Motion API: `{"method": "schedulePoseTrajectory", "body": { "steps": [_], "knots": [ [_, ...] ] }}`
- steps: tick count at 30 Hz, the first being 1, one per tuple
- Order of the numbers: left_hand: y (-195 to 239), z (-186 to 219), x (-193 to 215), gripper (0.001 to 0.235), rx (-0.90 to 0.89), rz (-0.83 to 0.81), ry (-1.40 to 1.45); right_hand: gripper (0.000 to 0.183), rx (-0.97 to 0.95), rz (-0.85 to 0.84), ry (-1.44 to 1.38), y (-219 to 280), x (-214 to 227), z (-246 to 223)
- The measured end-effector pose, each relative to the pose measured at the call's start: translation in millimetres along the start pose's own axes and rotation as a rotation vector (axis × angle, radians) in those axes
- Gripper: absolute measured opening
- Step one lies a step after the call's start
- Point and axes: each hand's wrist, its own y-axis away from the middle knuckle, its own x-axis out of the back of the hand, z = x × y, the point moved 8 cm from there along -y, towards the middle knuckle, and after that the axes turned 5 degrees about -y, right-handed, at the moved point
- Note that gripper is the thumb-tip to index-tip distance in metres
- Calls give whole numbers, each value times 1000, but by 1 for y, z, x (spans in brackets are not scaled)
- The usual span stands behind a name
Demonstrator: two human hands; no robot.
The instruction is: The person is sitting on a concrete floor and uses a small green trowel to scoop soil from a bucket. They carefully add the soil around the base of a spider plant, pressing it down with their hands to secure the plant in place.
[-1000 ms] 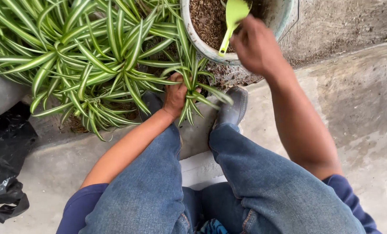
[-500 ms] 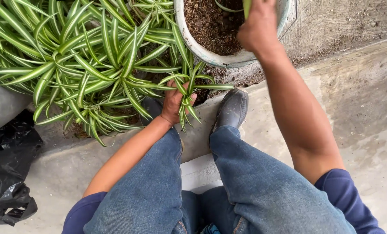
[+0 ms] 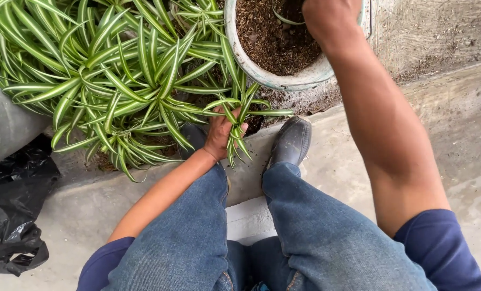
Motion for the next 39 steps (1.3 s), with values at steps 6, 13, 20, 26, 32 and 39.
{"method": "schedulePoseTrajectory", "body": {
  "steps": [6, 13, 20, 26, 32, 39],
  "knots": [
    [-1, 3, 7, 42, 9, -6, 3, 48, 123, 2, -44, 5, -15, -32],
    [-5, 11, 13, 44, 39, -66, -1, 23, 88, -487, 9, 30, -21, -49],
    [7, 1, 5, 46, 60, -32, 13, 30, -82, -522, -106, 44, -1, -43],
    [-2, 4, 12, 46, 27, 16, 6, 36, 81, -236, -202, 62, 52, -45],
    [7, -12, 6, 46, 97, 1, -83, 29, 73, -330, -370, 126, 83, -70],
    [4, -18, 8, 40, 52, 26, 88, 36, -128, -547, -450, 186, 52, -90]
  ]
}}
